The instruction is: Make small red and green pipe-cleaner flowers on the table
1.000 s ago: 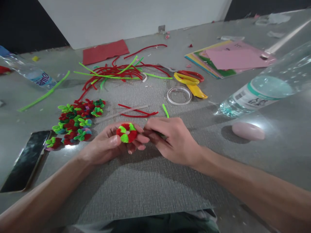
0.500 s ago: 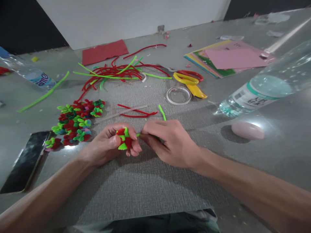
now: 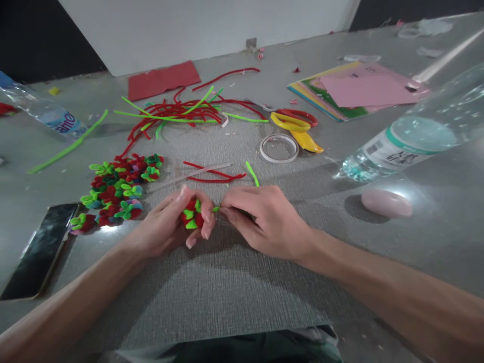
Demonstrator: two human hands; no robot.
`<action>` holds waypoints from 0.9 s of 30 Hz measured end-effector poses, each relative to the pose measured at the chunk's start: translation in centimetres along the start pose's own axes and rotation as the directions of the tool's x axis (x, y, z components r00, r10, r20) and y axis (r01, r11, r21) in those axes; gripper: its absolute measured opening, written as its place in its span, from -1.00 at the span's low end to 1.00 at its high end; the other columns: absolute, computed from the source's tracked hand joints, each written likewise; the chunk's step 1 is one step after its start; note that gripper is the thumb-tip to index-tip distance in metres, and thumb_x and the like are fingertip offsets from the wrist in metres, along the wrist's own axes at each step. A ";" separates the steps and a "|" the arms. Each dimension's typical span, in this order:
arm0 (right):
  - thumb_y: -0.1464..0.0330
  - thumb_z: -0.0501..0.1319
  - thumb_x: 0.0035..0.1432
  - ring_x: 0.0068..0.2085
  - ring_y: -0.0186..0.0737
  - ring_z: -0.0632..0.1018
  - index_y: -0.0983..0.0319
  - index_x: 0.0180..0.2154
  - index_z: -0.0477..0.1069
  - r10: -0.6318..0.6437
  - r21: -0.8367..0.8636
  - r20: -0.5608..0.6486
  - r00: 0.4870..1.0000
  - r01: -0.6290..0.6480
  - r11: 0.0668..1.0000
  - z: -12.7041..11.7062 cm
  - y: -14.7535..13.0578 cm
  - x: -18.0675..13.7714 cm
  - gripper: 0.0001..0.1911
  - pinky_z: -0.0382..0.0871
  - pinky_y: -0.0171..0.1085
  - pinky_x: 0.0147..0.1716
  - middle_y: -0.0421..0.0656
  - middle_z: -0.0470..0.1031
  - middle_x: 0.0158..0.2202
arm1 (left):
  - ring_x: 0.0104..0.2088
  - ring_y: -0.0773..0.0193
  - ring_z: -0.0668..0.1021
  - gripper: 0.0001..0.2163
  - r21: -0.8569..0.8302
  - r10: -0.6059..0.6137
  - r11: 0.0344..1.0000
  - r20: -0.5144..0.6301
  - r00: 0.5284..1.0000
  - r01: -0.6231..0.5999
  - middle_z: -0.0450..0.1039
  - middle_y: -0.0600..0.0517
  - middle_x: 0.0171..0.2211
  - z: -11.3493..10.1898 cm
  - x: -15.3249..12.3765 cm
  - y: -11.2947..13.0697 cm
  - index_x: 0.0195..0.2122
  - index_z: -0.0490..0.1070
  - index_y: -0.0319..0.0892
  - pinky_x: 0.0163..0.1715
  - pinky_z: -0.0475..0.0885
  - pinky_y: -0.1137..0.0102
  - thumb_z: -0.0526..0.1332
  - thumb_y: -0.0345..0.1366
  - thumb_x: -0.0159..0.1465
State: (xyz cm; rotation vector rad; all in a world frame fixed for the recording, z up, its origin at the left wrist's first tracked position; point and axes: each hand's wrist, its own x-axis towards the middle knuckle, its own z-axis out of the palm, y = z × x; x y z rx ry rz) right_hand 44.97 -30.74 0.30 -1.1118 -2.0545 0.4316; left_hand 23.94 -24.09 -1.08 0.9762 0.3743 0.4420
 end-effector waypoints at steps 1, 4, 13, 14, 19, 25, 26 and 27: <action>0.56 0.15 0.37 -0.49 -0.42 0.31 0.22 -0.37 0.37 0.004 -0.010 0.005 1.000 -0.004 1.000 0.0 0.0 0.0 -0.77 0.16 -0.37 -0.44 -0.31 0.32 -0.50 | -0.59 0.47 0.46 -0.57 0.013 -0.005 1.000 -0.017 1.000 0.005 0.55 0.01 -0.47 0.1 0.0 0.1 -0.32 0.53 -0.25 -0.56 0.36 0.59 0.16 0.02 0.49; 0.55 0.14 0.37 -0.48 -0.39 0.29 0.22 -0.39 0.36 0.015 -0.044 0.010 1.000 -0.015 0.999 -0.1 0.1 0.0 -0.75 0.16 -0.35 -0.43 -0.31 0.29 -0.51 | -0.61 0.48 0.42 -0.56 0.036 -0.028 0.999 -0.051 0.998 0.030 0.52 0.02 -0.51 0.2 0.1 0.4 -0.37 0.53 -0.25 -0.58 0.32 0.59 0.16 0.01 0.48; 0.45 0.15 0.43 -0.48 -0.40 0.35 0.22 -0.37 0.38 0.077 -0.051 -0.006 0.997 -0.078 0.996 -0.3 1.1 0.0 -0.75 0.17 -0.34 -0.42 -0.30 0.37 -0.50 | -0.38 0.33 0.68 -0.80 0.214 0.046 0.977 -0.139 0.989 -0.015 0.63 0.02 -0.28 -0.7 0.3 0.8 -0.02 0.58 -0.19 -0.37 0.51 0.51 0.23 -0.36 0.38; 0.46 0.15 0.43 -0.48 -0.40 0.34 0.22 -0.37 0.37 0.072 -0.059 -0.005 0.997 -0.072 0.996 -0.3 1.1 0.0 -0.76 0.17 -0.34 -0.42 -0.30 0.36 -0.49 | -0.38 0.34 0.67 -0.81 0.266 0.072 0.964 -0.173 0.982 -0.024 0.63 0.03 -0.29 -0.8 0.4 0.8 -0.03 0.57 -0.19 -0.37 0.51 0.51 0.27 -0.36 0.36; 0.48 0.16 0.41 -0.46 -0.38 0.33 0.23 -0.36 0.37 0.062 -0.100 0.027 0.998 -0.059 0.993 -0.1 1.4 0.0 -0.78 0.16 -0.34 -0.40 -0.30 0.34 -0.49 | -0.30 0.36 0.64 -0.89 0.611 0.314 0.787 -0.288 0.905 -0.079 0.64 0.06 -0.28 -0.4 0.3 0.8 -0.17 0.56 -0.17 -0.27 0.50 0.52 0.37 -0.38 0.28; 0.54 0.13 0.34 -0.48 -0.36 0.29 0.22 -0.34 0.38 0.085 -0.133 0.069 0.994 -0.075 0.988 -0.1 1.7 0.0 -0.80 0.12 -0.32 -0.42 -0.28 0.34 -0.49 | -0.34 0.32 0.61 -0.94 0.860 0.495 0.498 -0.177 0.851 -0.112 0.64 0.08 -0.33 0.3 -0.2 1.1 -0.23 0.60 -0.14 -0.29 0.47 0.47 0.42 -0.35 0.28; 0.54 0.12 0.33 -0.48 -0.36 0.28 0.22 -0.35 0.38 0.089 -0.134 0.073 0.993 -0.079 0.988 -0.1 1.7 0.1 -0.80 0.12 -0.32 -0.43 -0.28 0.33 -0.49 | -0.35 0.31 0.61 -0.94 0.868 0.504 0.484 -0.168 0.847 -0.116 0.65 0.07 -0.33 0.4 -0.2 1.2 -0.24 0.61 -0.13 -0.31 0.46 0.45 0.43 -0.31 0.28; 0.54 0.12 0.33 -0.48 -0.36 0.28 0.22 -0.36 0.37 0.092 -0.131 0.075 0.993 -0.082 0.988 -0.1 1.7 0.1 -0.80 0.11 -0.32 -0.43 -0.28 0.32 -0.50 | -0.36 0.29 0.60 -0.93 0.873 0.514 0.471 -0.160 0.842 -0.122 0.66 0.06 -0.33 0.5 -0.3 1.2 -0.25 0.62 -0.13 -0.32 0.46 0.44 0.44 -0.28 0.28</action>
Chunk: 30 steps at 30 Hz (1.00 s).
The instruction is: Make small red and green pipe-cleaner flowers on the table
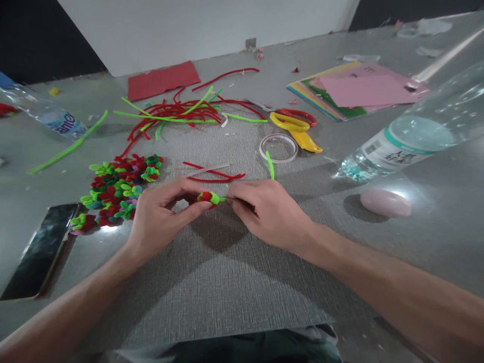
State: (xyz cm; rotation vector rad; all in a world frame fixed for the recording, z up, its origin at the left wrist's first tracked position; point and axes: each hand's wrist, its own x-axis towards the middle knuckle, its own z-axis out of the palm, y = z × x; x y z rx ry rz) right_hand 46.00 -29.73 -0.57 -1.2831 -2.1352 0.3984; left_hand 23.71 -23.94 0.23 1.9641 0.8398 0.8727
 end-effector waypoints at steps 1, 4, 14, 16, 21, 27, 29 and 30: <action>0.54 0.11 0.32 -0.48 -0.36 0.27 0.22 -0.36 0.37 0.002 0.005 0.004 1.000 -0.002 1.000 0.0 0.0 0.0 -0.80 0.11 -0.32 -0.43 -0.28 0.32 -0.50 | -0.37 0.28 0.60 -0.93 0.006 0.012 1.000 -0.006 1.000 -0.012 0.66 0.05 -0.34 0.0 0.0 0.1 -0.26 0.63 -0.12 -0.33 0.45 0.43 0.44 -0.27 0.28; 0.54 0.11 0.31 -0.48 -0.36 0.27 0.22 -0.36 0.36 0.000 0.015 0.006 1.000 0.000 1.000 -0.1 0.0 0.0 -0.80 0.11 -0.32 -0.43 -0.28 0.32 -0.49 | -0.35 0.25 0.61 -0.95 0.023 0.050 0.999 -0.019 0.999 -0.050 0.68 0.05 -0.33 -0.2 0.0 0.2 -0.27 0.65 -0.09 -0.33 0.45 0.41 0.43 -0.27 0.29; 0.55 0.10 0.31 -0.49 -0.36 0.25 0.21 -0.38 0.34 -0.021 0.032 -0.008 1.000 0.021 0.999 -0.1 -0.1 0.0 -0.79 0.12 -0.33 -0.44 -0.29 0.30 -0.50 | -0.33 0.25 0.62 -0.95 0.037 0.058 0.998 -0.015 0.998 -0.058 0.67 0.06 -0.34 -0.5 -0.1 0.3 -0.28 0.66 -0.08 -0.28 0.46 0.40 0.41 -0.26 0.32; 0.55 0.11 0.32 -0.49 -0.36 0.26 0.21 -0.37 0.35 -0.025 0.034 -0.015 1.000 0.026 0.999 0.0 -0.1 0.0 -0.79 0.12 -0.33 -0.44 -0.29 0.31 -0.50 | -0.34 0.26 0.62 -0.94 0.006 0.028 1.000 -0.016 0.999 -0.028 0.67 0.06 -0.35 -0.5 -0.1 0.3 -0.30 0.66 -0.09 -0.29 0.46 0.41 0.42 -0.27 0.31; 0.50 0.13 0.39 -0.46 -0.34 0.35 0.22 -0.32 0.39 -0.026 0.051 -0.032 0.999 0.028 0.998 0.0 -0.2 -0.1 -0.81 0.17 -0.32 -0.41 -0.25 0.39 -0.47 | -0.35 0.27 0.61 -0.93 -0.172 -0.104 0.980 -0.008 0.995 0.101 0.65 0.05 -0.35 -0.3 0.1 0.1 -0.30 0.63 -0.13 -0.31 0.49 0.42 0.43 -0.28 0.28; 0.46 0.15 0.41 -0.49 -0.37 0.27 0.20 -0.38 0.33 0.017 0.052 -0.028 0.999 -0.016 0.999 0.0 -0.3 -0.1 -0.76 0.14 -0.32 -0.42 -0.30 0.29 -0.52 | -0.40 0.36 0.54 -0.87 -0.395 -0.257 0.878 0.088 0.962 0.270 0.59 0.04 -0.38 0.0 0.2 -0.7 -0.28 0.61 -0.17 -0.38 0.45 0.50 0.40 -0.23 0.32; 0.47 0.16 0.40 -0.50 -0.37 0.24 0.20 -0.39 0.32 0.019 0.058 -0.025 1.000 -0.017 0.998 0.0 -0.4 -0.1 -0.75 0.13 -0.32 -0.42 -0.31 0.27 -0.53 | -0.43 0.37 0.52 -0.86 -0.449 -0.287 0.841 0.105 0.952 0.303 0.57 0.04 -0.41 0.0 0.2 -0.8 -0.29 0.60 -0.19 -0.41 0.44 0.50 0.42 -0.22 0.31; 0.47 0.16 0.39 -0.50 -0.37 0.23 0.20 -0.40 0.31 0.019 0.061 -0.023 1.000 -0.018 0.998 0.0 -0.4 -0.1 -0.75 0.12 -0.31 -0.42 -0.31 0.26 -0.53 | -0.44 0.37 0.52 -0.85 -0.460 -0.296 0.832 0.110 0.949 0.312 0.57 0.04 -0.42 0.0 0.2 -0.9 -0.30 0.60 -0.19 -0.42 0.43 0.50 0.42 -0.22 0.30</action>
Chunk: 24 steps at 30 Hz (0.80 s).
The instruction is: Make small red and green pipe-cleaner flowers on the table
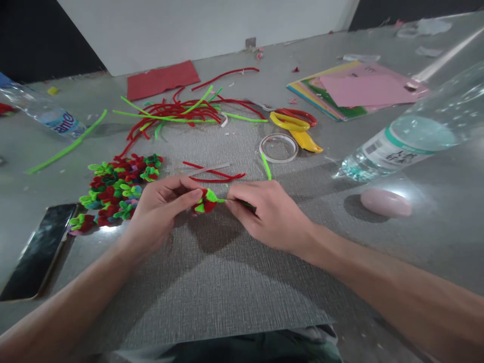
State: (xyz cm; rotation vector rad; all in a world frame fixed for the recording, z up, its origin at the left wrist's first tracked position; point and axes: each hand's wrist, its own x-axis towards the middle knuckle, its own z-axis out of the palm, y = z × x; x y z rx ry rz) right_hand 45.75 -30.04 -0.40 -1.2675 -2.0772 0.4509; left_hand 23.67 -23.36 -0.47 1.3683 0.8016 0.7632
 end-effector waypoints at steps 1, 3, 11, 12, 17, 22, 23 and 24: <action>0.47 0.16 0.39 -0.51 -0.37 0.23 0.20 -0.40 0.31 0.002 0.003 0.002 1.000 -0.002 1.000 0.0 0.0 0.0 -0.74 0.12 -0.31 -0.42 -0.32 0.25 -0.53 | -0.44 0.37 0.51 -0.85 -0.002 -0.009 1.000 0.000 1.000 0.009 0.56 0.04 -0.42 0.0 0.0 0.0 -0.31 0.60 -0.20 -0.42 0.43 0.49 0.42 -0.22 0.30; 0.46 0.16 0.40 -0.51 -0.37 0.23 0.20 -0.40 0.31 0.008 0.008 0.005 1.000 -0.008 1.000 0.1 -0.1 -0.1 -0.74 0.12 -0.30 -0.42 -0.32 0.24 -0.53 | -0.44 0.37 0.50 -0.86 0.002 -0.017 1.000 0.000 1.000 0.017 0.53 0.04 -0.43 0.1 0.1 0.1 -0.32 0.59 -0.20 -0.42 0.41 0.49 0.41 -0.24 0.30; 0.46 0.15 0.40 -0.49 -0.37 0.26 0.20 -0.41 0.29 -0.001 0.022 0.009 1.000 0.001 1.000 0.1 -0.3 -0.1 -0.73 0.12 -0.31 -0.42 -0.31 0.25 -0.52 | -0.33 0.43 0.50 -0.69 -0.187 -0.086 0.976 0.139 0.987 0.111 0.48 0.10 -0.28 0.2 0.1 0.0 -0.08 0.50 -0.13 -0.28 0.40 0.55 0.45 -0.46 0.17; 0.46 0.15 0.40 -0.49 -0.36 0.27 0.20 -0.41 0.30 -0.006 0.019 0.012 1.000 0.006 1.000 0.1 -0.3 -0.1 -0.73 0.11 -0.31 -0.43 -0.31 0.25 -0.52 | -0.35 0.44 0.48 -0.70 -0.190 -0.095 0.974 0.158 0.983 0.124 0.47 0.11 -0.29 0.2 0.1 0.1 -0.08 0.49 -0.13 -0.30 0.39 0.56 0.44 -0.45 0.17; 0.47 0.14 0.40 -0.51 -0.37 0.26 0.20 -0.40 0.32 -0.037 0.016 0.029 0.999 0.037 0.999 0.3 -0.6 -0.1 -0.74 0.11 -0.31 -0.44 -0.32 0.25 -0.55 | -0.43 0.46 0.43 -0.70 -0.214 -0.129 0.961 0.207 0.970 0.174 0.43 0.14 -0.37 0.3 -0.2 0.2 -0.10 0.46 -0.11 -0.38 0.34 0.56 0.46 -0.40 0.18; 0.49 0.14 0.38 -0.50 -0.37 0.26 0.20 -0.40 0.30 -0.036 0.019 0.021 0.999 0.036 0.999 0.3 -0.4 -0.1 -0.74 0.12 -0.32 -0.43 -0.31 0.25 -0.53 | -0.43 0.44 0.47 -0.70 -0.218 -0.142 0.960 0.165 0.976 0.176 0.44 0.16 -0.40 0.3 -0.1 0.1 -0.09 0.49 -0.10 -0.38 0.34 0.54 0.48 -0.39 0.18; 0.50 0.14 0.38 -0.50 -0.38 0.25 0.20 -0.41 0.30 -0.034 0.017 0.017 0.999 0.034 0.999 0.3 -0.3 -0.1 -0.74 0.11 -0.32 -0.43 -0.31 0.24 -0.53 | -0.41 0.44 0.48 -0.70 -0.203 -0.133 0.966 0.152 0.979 0.162 0.45 0.15 -0.39 0.3 -0.1 0.0 -0.08 0.50 -0.10 -0.37 0.34 0.54 0.48 -0.38 0.19; 0.50 0.15 0.36 -0.50 -0.38 0.24 0.20 -0.42 0.29 -0.032 0.013 0.012 0.999 0.031 0.999 0.3 -0.2 -0.1 -0.74 0.10 -0.32 -0.44 -0.32 0.23 -0.53 | -0.39 0.43 0.49 -0.70 -0.186 -0.121 0.971 0.145 0.982 0.147 0.47 0.14 -0.36 0.3 -0.1 0.0 -0.07 0.50 -0.10 -0.34 0.35 0.54 0.47 -0.38 0.19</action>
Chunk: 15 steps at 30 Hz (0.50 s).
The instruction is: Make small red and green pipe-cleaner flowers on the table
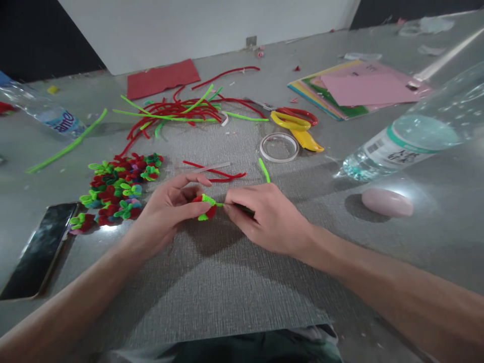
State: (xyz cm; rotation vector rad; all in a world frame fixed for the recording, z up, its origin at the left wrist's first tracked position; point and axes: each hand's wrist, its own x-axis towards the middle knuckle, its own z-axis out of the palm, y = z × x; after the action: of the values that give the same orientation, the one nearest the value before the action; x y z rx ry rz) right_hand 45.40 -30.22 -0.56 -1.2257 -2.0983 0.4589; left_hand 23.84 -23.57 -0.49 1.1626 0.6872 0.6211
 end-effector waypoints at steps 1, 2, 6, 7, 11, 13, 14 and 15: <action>0.51 0.16 0.34 -0.50 -0.39 0.23 0.20 -0.43 0.28 0.003 -0.005 -0.005 1.000 -0.003 1.000 0.0 0.1 0.0 -0.74 0.09 -0.32 -0.44 -0.32 0.22 -0.54 | -0.36 0.43 0.49 -0.69 0.017 0.011 1.000 0.002 1.000 -0.011 0.48 0.13 -0.33 0.0 0.0 0.0 -0.06 0.50 -0.10 -0.31 0.35 0.54 0.47 -0.39 0.19; 0.52 0.17 0.32 -0.50 -0.39 0.23 0.20 -0.44 0.27 0.006 -0.010 -0.008 1.000 -0.006 1.000 0.0 0.2 0.0 -0.74 0.09 -0.32 -0.44 -0.33 0.21 -0.54 | -0.33 0.42 0.50 -0.68 0.034 0.019 0.999 0.011 1.000 -0.019 0.48 0.12 -0.29 -0.1 0.1 -0.1 -0.05 0.50 -0.10 -0.29 0.36 0.53 0.47 -0.39 0.19; 0.53 0.20 0.23 -0.52 -0.40 0.25 0.21 -0.38 0.33 0.032 -0.010 0.033 0.999 -0.032 0.999 0.0 0.0 0.1 -0.84 0.10 -0.33 -0.45 -0.35 0.24 -0.55 | -0.30 0.37 0.49 -0.70 0.173 0.075 0.982 0.047 0.996 -0.082 0.50 0.09 -0.26 -0.1 0.1 -0.1 -0.05 0.48 -0.12 -0.28 0.35 0.48 0.44 -0.40 0.20; 0.52 0.21 0.23 -0.52 -0.40 0.28 0.21 -0.32 0.37 0.037 -0.003 0.052 0.998 -0.037 0.999 0.0 -0.1 0.1 -0.90 0.11 -0.34 -0.44 -0.35 0.28 -0.53 | -0.31 0.36 0.49 -0.71 0.230 0.087 0.968 0.052 0.995 -0.097 0.51 0.08 -0.27 -0.1 0.1 0.0 -0.06 0.48 -0.13 -0.30 0.34 0.47 0.42 -0.42 0.20; 0.40 0.23 0.30 -0.46 -0.35 0.41 0.24 -0.13 0.42 0.041 -0.006 0.107 0.993 -0.041 0.999 0.0 -0.6 -0.1 -0.89 0.18 -0.34 -0.43 -0.28 0.47 -0.42 | -0.38 0.38 0.47 -0.68 0.358 0.080 0.928 0.085 0.993 -0.106 0.54 0.11 -0.32 0.2 0.0 0.0 -0.07 0.46 -0.15 -0.36 0.30 0.45 0.34 -0.52 0.16; 0.39 0.21 0.33 -0.43 -0.33 0.45 0.24 -0.14 0.43 0.035 -0.013 0.118 0.992 -0.034 0.999 0.1 -0.5 -0.1 -0.92 0.19 -0.34 -0.42 -0.25 0.51 -0.40 | -0.39 0.39 0.46 -0.67 0.353 0.069 0.930 0.098 0.993 -0.100 0.54 0.11 -0.33 0.3 0.0 0.0 -0.06 0.46 -0.15 -0.36 0.30 0.45 0.33 -0.53 0.16; 0.40 0.20 0.34 -0.42 -0.32 0.47 0.24 -0.15 0.43 0.032 -0.015 0.117 0.993 -0.030 0.999 0.2 -0.4 -0.2 -0.93 0.20 -0.34 -0.41 -0.23 0.53 -0.39 | -0.38 0.39 0.47 -0.67 0.345 0.065 0.934 0.104 0.992 -0.097 0.54 0.11 -0.32 0.3 0.0 0.0 -0.05 0.45 -0.15 -0.36 0.30 0.45 0.34 -0.52 0.17; 0.40 0.20 0.35 -0.42 -0.32 0.48 0.24 -0.15 0.44 0.029 -0.019 0.113 0.993 -0.027 0.999 0.2 -0.3 -0.2 -0.94 0.20 -0.34 -0.41 -0.23 0.54 -0.39 | -0.36 0.39 0.47 -0.67 0.328 0.060 0.940 0.113 0.992 -0.095 0.55 0.10 -0.30 0.3 0.0 -0.1 -0.04 0.45 -0.15 -0.35 0.30 0.45 0.35 -0.51 0.18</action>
State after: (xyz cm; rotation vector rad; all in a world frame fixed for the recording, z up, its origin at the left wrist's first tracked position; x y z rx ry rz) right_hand 45.13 -30.50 -0.63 -1.2671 -2.1867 0.5351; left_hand 24.06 -23.73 -0.49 1.5324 0.6780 0.5187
